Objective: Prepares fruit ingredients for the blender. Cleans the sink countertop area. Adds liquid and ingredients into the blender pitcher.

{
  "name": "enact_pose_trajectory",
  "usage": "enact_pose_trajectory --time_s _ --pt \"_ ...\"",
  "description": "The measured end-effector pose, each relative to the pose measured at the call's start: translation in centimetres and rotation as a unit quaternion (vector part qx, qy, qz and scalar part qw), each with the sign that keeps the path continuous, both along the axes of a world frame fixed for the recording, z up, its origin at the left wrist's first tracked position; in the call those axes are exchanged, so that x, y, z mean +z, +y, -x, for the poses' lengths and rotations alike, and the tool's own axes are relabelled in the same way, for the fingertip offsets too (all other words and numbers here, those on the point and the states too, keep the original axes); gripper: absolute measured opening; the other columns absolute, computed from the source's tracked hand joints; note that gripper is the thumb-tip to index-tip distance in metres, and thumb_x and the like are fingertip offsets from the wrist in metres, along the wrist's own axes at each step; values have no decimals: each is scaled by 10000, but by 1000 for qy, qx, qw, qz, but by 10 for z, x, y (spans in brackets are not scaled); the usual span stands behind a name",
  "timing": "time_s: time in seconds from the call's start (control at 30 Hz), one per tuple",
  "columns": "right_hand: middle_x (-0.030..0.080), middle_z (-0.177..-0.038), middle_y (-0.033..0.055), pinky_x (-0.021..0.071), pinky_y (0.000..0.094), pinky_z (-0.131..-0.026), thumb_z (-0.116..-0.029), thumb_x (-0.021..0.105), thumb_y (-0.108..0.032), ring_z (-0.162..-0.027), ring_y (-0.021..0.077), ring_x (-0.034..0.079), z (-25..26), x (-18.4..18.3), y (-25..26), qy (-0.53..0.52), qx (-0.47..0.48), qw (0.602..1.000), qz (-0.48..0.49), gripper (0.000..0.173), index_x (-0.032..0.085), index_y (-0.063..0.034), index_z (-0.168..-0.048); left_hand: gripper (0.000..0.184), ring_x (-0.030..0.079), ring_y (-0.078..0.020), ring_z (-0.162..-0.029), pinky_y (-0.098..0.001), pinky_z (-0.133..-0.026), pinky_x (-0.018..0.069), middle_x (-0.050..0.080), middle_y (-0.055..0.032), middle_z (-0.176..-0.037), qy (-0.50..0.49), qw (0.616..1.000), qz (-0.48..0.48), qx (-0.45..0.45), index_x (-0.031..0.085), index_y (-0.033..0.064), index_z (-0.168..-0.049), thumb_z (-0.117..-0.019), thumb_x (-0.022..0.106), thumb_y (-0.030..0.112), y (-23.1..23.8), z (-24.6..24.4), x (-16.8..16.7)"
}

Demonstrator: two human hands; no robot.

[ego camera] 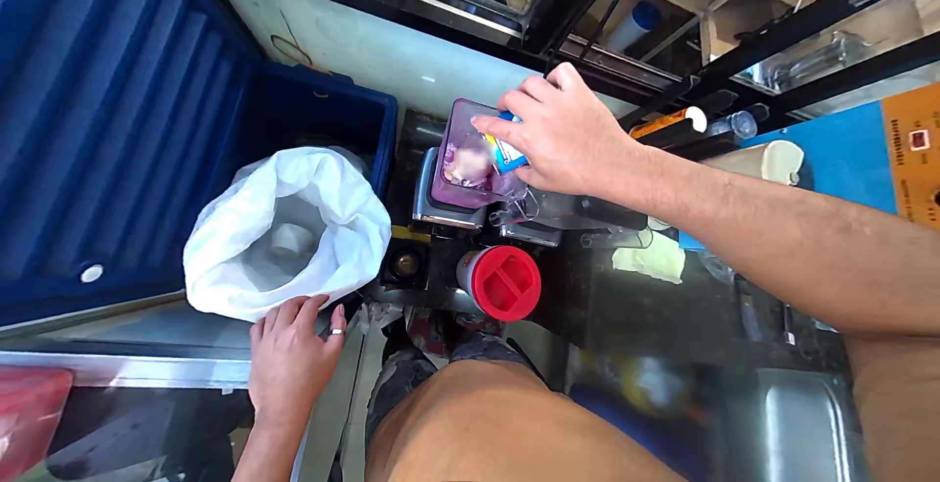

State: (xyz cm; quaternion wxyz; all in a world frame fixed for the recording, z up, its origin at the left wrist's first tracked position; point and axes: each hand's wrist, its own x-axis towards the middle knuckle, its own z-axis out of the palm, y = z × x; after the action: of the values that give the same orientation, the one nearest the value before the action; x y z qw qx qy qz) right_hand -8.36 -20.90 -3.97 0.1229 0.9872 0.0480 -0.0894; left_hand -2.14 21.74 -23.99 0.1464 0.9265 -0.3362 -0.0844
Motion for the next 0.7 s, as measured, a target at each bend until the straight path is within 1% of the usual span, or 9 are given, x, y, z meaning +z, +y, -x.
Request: enact_pose_trajectory --time_s 0.1,0.17,0.23,0.37,0.53,0.6,0.7 --pt "625 -1231 137 388 569 -937 -799 777 -328 -1130 376 563 -19 -4 -5 -9 -15 1000 -1 704 562 -262 -1466 473 646 -351 -1114 -566 -993 460 706 -123 -1132 1 1000 -1 2 745 157 -1112 -971 456 504 0 0 0" --pt "618 -1263 147 383 584 -959 -794 785 -308 -1155 388 556 -26 -3 -12 -9 -31 999 7 711 562 -255 -1466 470 646 -343 -1115 -564 -996 459 706 -119 -1130 0 1000 -1 2 744 162 -1114 -971 459 507 0 0 0" --pt "617 -1264 155 380 592 -954 -783 796 -279 -1150 398 555 -26 1 -20 -7 -43 999 19 710 572 -246 -1456 476 646 -340 -1120 -565 -996 459 705 -118 -1135 0 1000 0 3 742 158 -1118 -971 458 510 1 0 -1" --pt "618 -1247 159 377 594 -951 -803 772 -270 -1149 402 555 -10 12 -28 15 -52 997 48 675 575 -242 -1448 479 649 -348 -1107 -565 -991 460 707 -124 -1125 1 1000 4 4 745 153 -1109 -966 463 513 0 0 -2" --pt "640 -1202 150 398 574 -922 -831 728 -265 -1103 387 578 11 15 -13 23 -20 999 38 617 591 -244 -1433 481 645 -355 -1120 -577 -997 459 705 -128 -1135 5 1000 5 6 742 149 -1116 -970 464 514 0 0 0" --pt "640 -1203 141 400 559 -916 -830 729 -271 -1096 375 578 8 12 -2 16 -7 1000 22 624 588 -251 -1438 483 645 -349 -1117 -572 -997 458 703 -125 -1138 6 1000 4 5 739 151 -1120 -973 460 517 1 0 0" --pt "630 -1206 142 396 567 -931 -816 750 -292 -1110 376 572 -6 8 6 9 0 1000 10 665 569 -256 -1456 486 646 -351 -1118 -578 -995 460 704 -129 -1139 6 1000 3 3 739 150 -1124 -972 463 520 1 0 0"
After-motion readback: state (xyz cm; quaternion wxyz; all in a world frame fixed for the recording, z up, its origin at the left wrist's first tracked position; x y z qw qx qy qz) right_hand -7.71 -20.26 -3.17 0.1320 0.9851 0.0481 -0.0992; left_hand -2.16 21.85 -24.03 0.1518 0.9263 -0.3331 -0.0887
